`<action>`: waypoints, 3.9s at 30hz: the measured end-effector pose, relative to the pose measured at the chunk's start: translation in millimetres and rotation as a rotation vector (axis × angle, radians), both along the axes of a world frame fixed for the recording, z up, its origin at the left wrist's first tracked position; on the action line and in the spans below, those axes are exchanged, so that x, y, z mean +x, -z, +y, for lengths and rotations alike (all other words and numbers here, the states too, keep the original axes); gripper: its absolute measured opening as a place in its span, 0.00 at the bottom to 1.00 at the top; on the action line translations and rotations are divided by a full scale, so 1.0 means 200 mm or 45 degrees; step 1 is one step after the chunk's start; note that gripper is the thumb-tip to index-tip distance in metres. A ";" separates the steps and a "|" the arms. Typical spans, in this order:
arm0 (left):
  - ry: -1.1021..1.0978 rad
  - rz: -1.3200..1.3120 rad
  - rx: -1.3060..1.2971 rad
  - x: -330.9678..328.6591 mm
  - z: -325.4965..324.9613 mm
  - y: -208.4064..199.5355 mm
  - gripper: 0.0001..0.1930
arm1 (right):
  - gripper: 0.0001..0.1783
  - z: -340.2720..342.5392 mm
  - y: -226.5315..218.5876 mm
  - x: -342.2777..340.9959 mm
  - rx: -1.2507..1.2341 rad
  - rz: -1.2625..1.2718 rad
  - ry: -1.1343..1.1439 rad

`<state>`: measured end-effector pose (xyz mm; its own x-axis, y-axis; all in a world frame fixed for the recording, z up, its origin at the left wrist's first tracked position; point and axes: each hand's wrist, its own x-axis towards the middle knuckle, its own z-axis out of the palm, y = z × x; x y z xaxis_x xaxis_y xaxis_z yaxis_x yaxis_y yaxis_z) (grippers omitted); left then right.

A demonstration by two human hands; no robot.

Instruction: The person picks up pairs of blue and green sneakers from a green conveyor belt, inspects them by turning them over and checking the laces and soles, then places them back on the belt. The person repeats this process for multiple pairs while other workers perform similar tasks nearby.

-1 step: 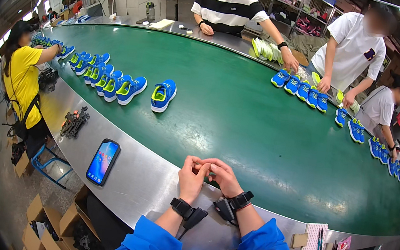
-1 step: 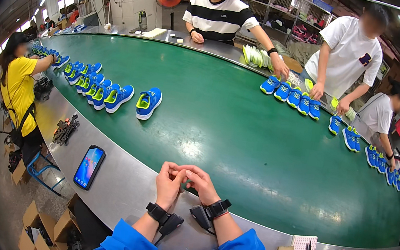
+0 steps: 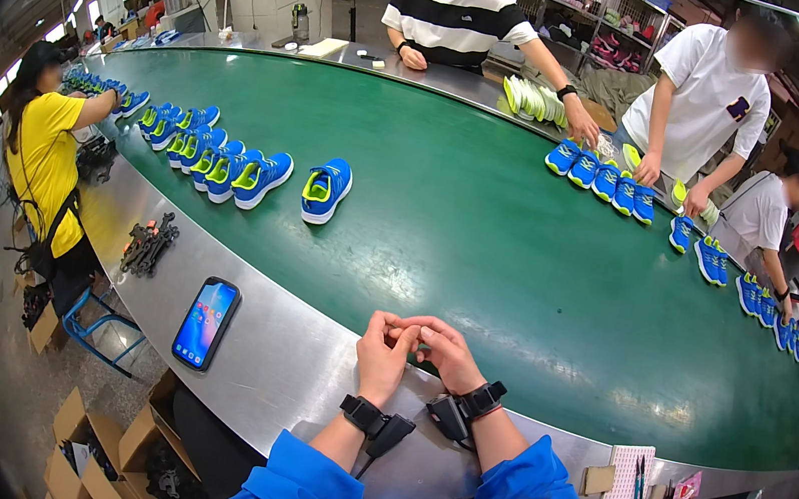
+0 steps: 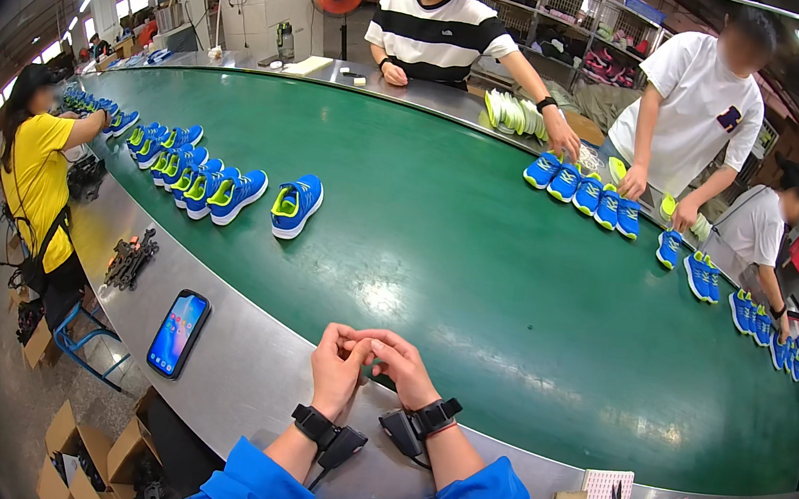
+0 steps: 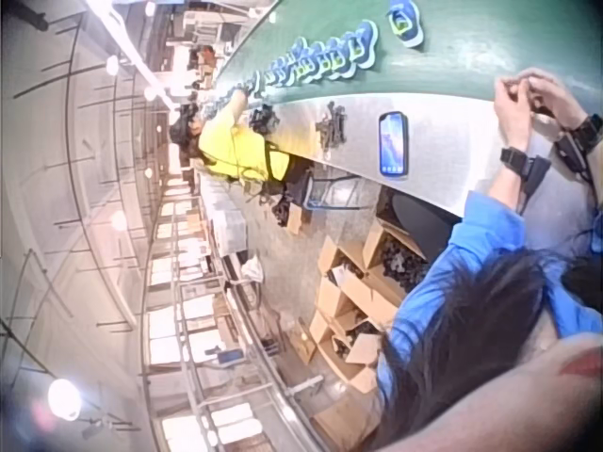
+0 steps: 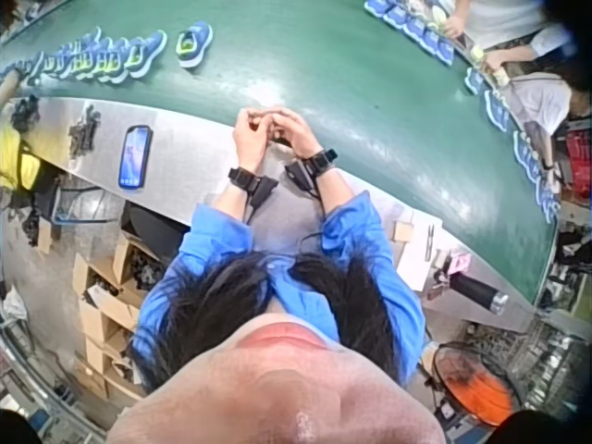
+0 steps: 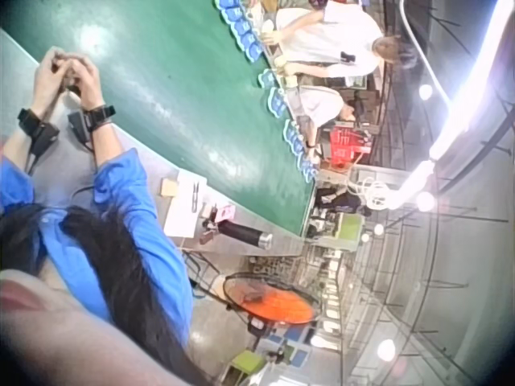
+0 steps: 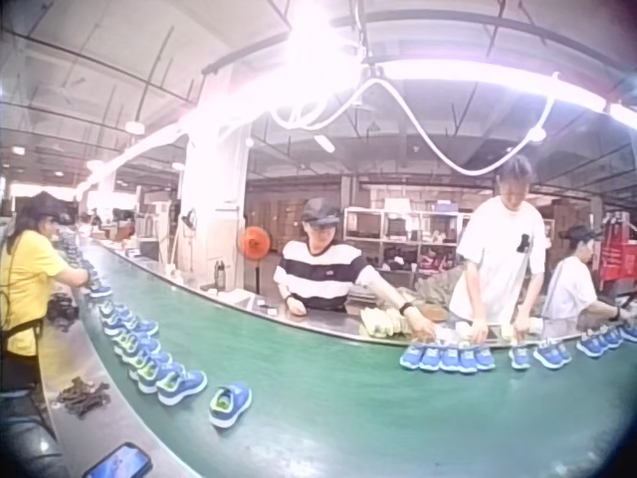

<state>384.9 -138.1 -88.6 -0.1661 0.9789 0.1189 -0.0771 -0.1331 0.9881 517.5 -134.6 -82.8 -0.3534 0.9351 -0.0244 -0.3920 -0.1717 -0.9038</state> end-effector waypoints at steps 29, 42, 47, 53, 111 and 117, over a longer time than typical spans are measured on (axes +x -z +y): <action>0.027 -0.117 -0.085 -0.02 0.00 0.05 0.10 | 0.20 0.00 0.00 -0.01 -0.043 0.026 0.033; 0.062 -0.093 -0.125 -0.02 0.00 0.05 0.08 | 0.19 0.00 0.01 -0.01 -0.042 0.015 0.053; 0.037 -0.091 -0.118 -0.03 0.01 0.07 0.11 | 0.19 0.00 0.01 -0.02 -0.047 0.010 0.054; 0.049 -0.082 -0.086 -0.03 0.01 0.07 0.08 | 0.19 0.01 0.00 -0.03 -0.052 -0.010 0.063; -0.048 -0.097 -0.079 -0.07 0.03 0.08 0.12 | 0.19 0.04 0.03 -0.04 -0.049 0.016 0.017; -0.071 -0.068 -0.057 -0.07 0.03 0.09 0.12 | 0.19 0.03 0.01 -0.05 -0.042 0.020 0.010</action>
